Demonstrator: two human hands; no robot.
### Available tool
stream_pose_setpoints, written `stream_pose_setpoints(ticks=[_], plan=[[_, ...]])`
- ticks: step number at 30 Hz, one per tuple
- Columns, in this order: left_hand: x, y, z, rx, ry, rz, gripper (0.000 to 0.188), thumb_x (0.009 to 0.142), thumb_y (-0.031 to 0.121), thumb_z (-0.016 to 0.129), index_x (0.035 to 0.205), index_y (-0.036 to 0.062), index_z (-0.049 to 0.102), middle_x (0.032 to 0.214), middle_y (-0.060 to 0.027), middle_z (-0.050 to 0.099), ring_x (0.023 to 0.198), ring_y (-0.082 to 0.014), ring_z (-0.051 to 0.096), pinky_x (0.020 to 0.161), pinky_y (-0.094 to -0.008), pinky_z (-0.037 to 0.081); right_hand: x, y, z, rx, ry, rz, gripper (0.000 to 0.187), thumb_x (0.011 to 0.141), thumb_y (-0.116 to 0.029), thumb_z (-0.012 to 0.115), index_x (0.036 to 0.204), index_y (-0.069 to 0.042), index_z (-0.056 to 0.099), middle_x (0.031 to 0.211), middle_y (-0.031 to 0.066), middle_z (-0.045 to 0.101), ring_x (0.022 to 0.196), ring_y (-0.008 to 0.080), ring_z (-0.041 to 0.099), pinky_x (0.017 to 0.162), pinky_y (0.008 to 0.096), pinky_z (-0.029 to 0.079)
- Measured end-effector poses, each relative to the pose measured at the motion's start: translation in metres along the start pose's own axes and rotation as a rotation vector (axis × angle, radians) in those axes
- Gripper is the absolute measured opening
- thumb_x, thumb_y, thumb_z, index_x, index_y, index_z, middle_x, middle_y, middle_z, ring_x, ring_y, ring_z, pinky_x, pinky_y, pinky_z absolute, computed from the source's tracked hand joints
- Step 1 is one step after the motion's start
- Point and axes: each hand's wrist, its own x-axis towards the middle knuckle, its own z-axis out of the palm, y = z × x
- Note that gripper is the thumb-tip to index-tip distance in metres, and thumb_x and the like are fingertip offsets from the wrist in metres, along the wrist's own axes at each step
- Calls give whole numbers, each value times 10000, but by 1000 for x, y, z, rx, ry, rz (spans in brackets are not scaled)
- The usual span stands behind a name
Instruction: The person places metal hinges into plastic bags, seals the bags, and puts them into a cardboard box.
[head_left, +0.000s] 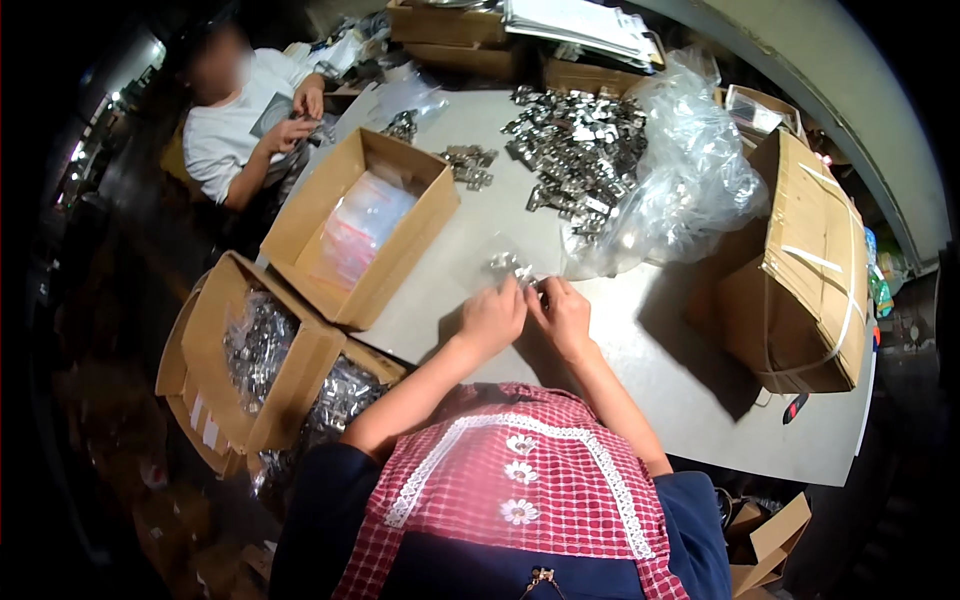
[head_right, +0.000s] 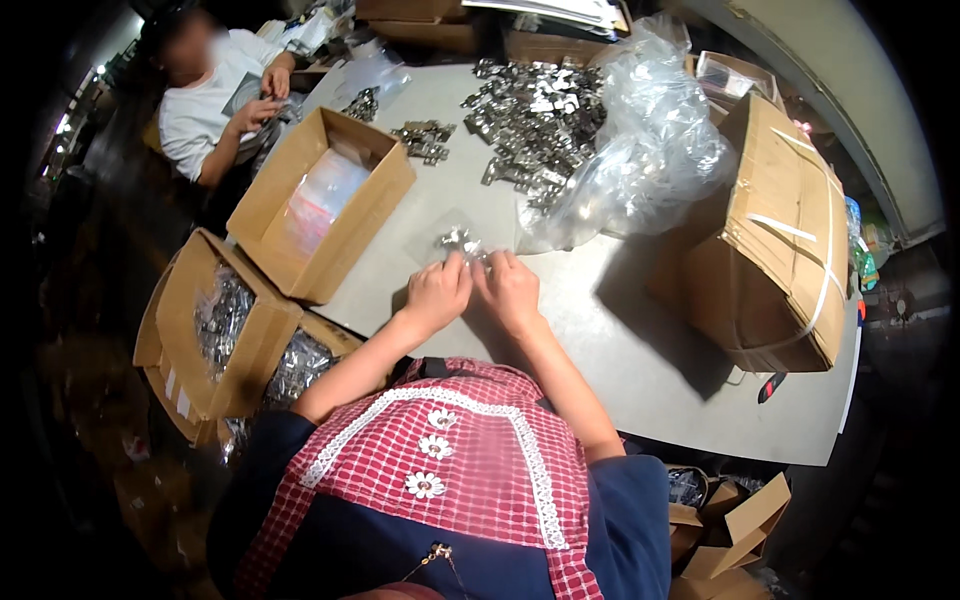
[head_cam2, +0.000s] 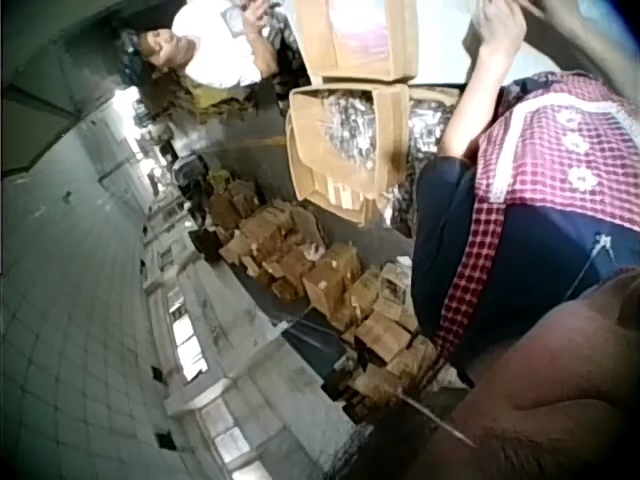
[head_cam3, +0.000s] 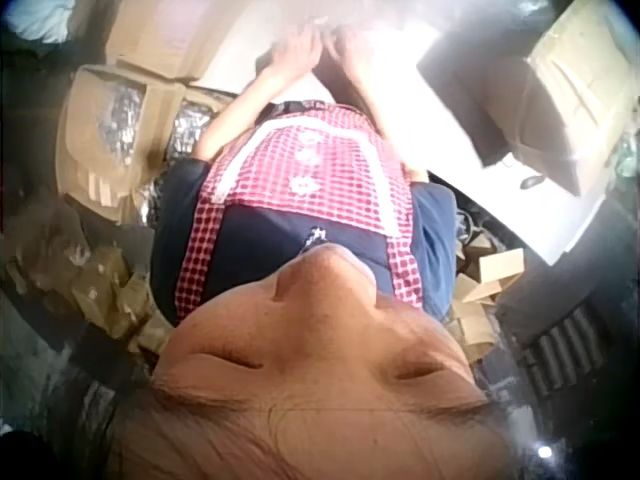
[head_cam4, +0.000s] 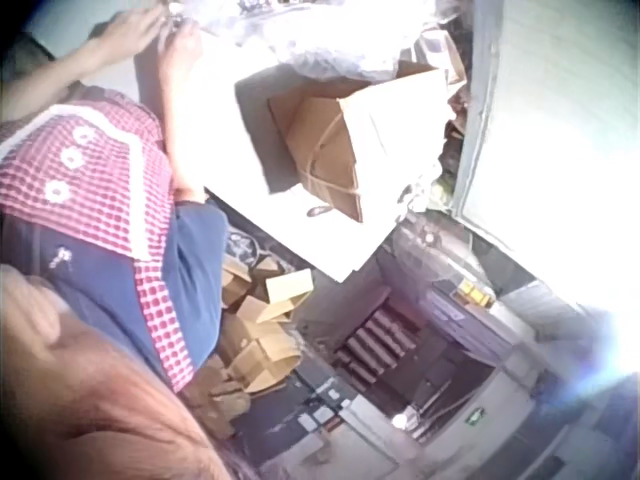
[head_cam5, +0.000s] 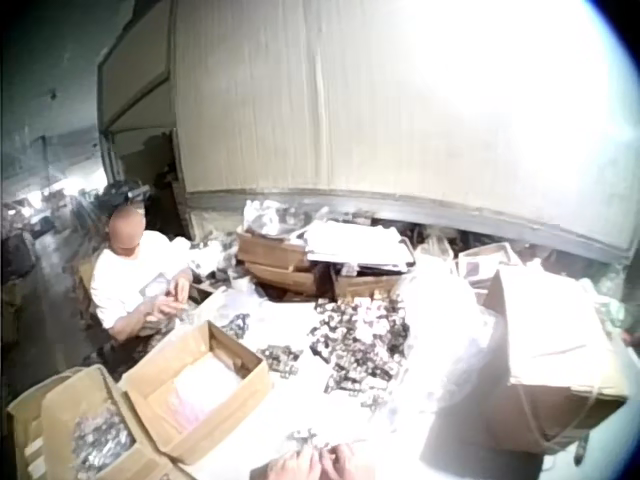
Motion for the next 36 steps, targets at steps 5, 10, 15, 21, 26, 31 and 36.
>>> stream_pose_setpoints(ticks=[5, 10, 15, 21, 26, 31, 36], plan=[[-15, -7, 14, -62, -151, 40, 154, 863, 189, 623, 879, 54, 551, 676, -192, 644, 650, -415, 651, 604, -537, 517, -5, 12, 5, -213, -17, -20, 272, 847, -261, 724, 793, -52, 558, 712, 137, 601, 621, 330, 627, 547, 434, 510], [-12, -20, 10, -37, -150, -92, 151, 843, 170, 631, 863, 55, 536, 682, -172, 629, 663, -409, 640, 600, -541, 494, 0, 14, -8, -277, -159, -58, 535, 674, -380, 814, 983, -41, 538, 950, 138, 580, 933, 288, 621, 768, 381, 519], [-9, -10, 10, -66, -211, 108, 139, 861, 155, 605, 877, 44, 522, 724, -184, 630, 674, -421, 621, 613, -562, 488, 22, 36, 6, -188, -290, -254, 462, 714, -256, 779, 1032, -28, 533, 985, 141, 594, 956, 323, 617, 808, 412, 515], [1, -32, 9, 47, -136, -34, 154, 830, 160, 637, 880, 58, 534, 685, -159, 620, 662, -400, 635, 586, -543, 489, 50, 45, 26, -17, -398, -29, 404, 710, -223, 751, 1002, -9, 572, 967, 199, 609, 908, 407, 610, 787, 481, 506], [-3, -41, 11, 83, -174, -201, 187, 849, 185, 633, 893, 40, 524, 726, -171, 646, 697, -408, 655, 628, -542, 508, 92, 72, -12, 156, -384, -92, 543, 693, -361, 791, 1090, -27, 630, 1055, 223, 602, 988, 425, 600, 865, 491, 499], [-10, -35, 16, 32, -152, -173, 184, 855, 174, 645, 880, 35, 526, 739, -158, 653, 707, -394, 656, 636, -525, 514, 103, 88, -14, -490, -176, 77, 483, 665, -322, 792, 1007, -30, 615, 1057, 176, 546, 1022, 345, 563, 861, 447, 480], [-5, -36, 16, 8, -180, -149, 180, 854, 172, 646, 884, 40, 527, 747, -157, 658, 703, -393, 656, 635, -526, 512, 78, 101, -12, -605, -235, 48, 289, 667, -89, 702, 944, -63, 623, 1039, 146, 555, 1018, 331, 554, 849, 432, 476]])
